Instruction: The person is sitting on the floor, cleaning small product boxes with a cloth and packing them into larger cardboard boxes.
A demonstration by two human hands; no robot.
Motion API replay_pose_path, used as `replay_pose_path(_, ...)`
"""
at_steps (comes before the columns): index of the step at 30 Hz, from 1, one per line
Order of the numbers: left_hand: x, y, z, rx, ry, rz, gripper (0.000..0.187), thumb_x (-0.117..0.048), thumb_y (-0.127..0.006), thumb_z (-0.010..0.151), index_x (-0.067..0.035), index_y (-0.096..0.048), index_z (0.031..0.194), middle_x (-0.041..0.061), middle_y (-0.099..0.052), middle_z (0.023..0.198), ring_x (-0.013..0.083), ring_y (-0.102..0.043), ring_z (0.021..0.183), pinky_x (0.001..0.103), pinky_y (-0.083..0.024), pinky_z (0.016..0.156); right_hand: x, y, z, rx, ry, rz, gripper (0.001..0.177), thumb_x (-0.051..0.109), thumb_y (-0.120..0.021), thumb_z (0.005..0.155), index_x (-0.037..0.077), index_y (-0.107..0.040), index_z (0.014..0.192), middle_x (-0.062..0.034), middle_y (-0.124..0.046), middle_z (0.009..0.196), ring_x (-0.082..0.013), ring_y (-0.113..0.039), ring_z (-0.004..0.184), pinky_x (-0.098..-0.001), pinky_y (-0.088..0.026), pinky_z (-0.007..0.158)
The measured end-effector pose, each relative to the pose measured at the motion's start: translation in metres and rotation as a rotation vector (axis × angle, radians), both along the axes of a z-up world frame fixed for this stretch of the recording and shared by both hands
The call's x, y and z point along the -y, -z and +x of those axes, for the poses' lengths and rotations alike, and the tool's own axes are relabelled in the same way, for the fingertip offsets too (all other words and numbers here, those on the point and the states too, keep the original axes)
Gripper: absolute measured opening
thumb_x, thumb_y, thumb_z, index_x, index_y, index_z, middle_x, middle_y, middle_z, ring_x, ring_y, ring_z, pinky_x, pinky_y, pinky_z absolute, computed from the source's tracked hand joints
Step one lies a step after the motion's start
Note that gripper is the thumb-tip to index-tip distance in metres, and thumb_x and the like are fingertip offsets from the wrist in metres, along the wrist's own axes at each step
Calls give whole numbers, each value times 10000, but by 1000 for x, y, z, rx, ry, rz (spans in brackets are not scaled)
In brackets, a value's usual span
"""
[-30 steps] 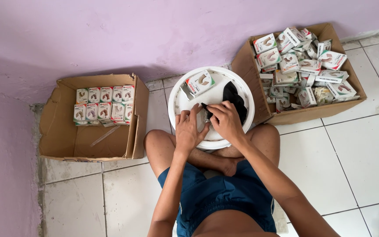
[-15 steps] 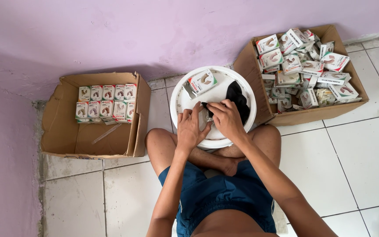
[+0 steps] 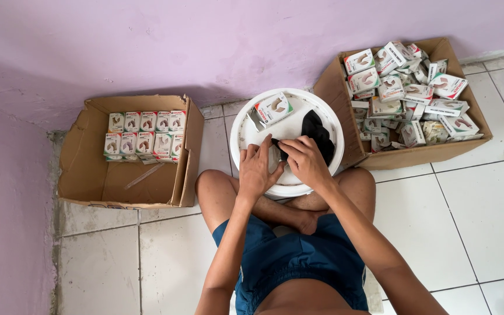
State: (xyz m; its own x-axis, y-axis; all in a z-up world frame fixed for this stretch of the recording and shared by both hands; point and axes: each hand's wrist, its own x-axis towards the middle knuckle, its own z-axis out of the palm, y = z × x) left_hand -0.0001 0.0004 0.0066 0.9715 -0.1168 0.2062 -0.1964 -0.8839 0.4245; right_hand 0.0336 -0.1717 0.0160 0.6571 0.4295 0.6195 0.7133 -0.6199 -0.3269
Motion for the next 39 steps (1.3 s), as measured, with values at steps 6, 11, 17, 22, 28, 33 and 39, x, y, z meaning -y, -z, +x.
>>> replay_pose_path(6, -2, -3, -2, -17, 22, -35, 822, -484, -667, 865, -132, -384, 1552, -25, -670, 1358, 190, -528, 1116, 346, -352, 964, 8, 17, 3, -11, 180, 53, 294, 9, -583, 887, 112, -795, 1062, 7, -744, 1010, -206, -634, 956, -338, -509, 799)
replay_pose_path(11, -1, -10, -3, -9, 22, -33, 823, -479, -670, 866, -126, -385, 1553, -21, -668, 1357, 190, -532, 1116, 342, -354, 962, 6, 1, -1, 1, 107, 24, 334, -6, -553, 908, 114, -787, 1113, -10, -744, 1050, -206, -627, 976, -329, -502, 816)
replay_pose_path(17, -1, -1, 0, -23, 13, -18, 837, -484, -674, 866, -116, -379, 1558, 16, -682, 1329, 201, -538, 1128, 349, -356, 964, 4, -9, -2, 1, 19, 23, 376, -42, -524, 922, 108, -776, 1157, -27, -739, 1093, -207, -616, 991, -324, -495, 833)
replay_pose_path(22, 0, -6, 0, -50, -5, -2, 866, -471, -698, 838, -122, -375, 1562, 39, -696, 1299, 194, -539, 1139, 340, -347, 971, 2, -7, -2, -15, -65, 16, 317, -62, -556, 900, 76, -784, 1071, -57, -749, 1053, -235, -636, 966, -342, -513, 816)
replay_pose_path(28, -1, -11, -3, -54, 28, -40, 847, -489, -657, 873, -117, -357, 1572, -9, -654, 1384, 188, -530, 1121, 338, -348, 963, 8, 20, 6, -10, 166, 81, 293, -2, -588, 882, 106, -791, 1064, -1, -749, 1046, -218, -636, 958, -343, -511, 813)
replay_pose_path(33, -1, 2, 0, -27, 3, 12, 857, -510, -671, 865, -117, -371, 1565, 20, -678, 1320, 200, -538, 1129, 349, -355, 962, 1, -12, -6, -19, 19, 38, 323, -35, -549, 914, 79, -799, 1084, -52, -767, 1058, -219, -639, 932, -327, -510, 806)
replay_pose_path(39, 1, -12, -3, -19, 18, -43, 837, -472, -678, 857, -123, -387, 1559, -18, -666, 1362, 191, -544, 1126, 344, -361, 956, 8, 19, 4, -58, 154, 111, 289, -1, -576, 888, 99, -788, 1057, -9, -748, 1043, -216, -639, 963, -343, -511, 830)
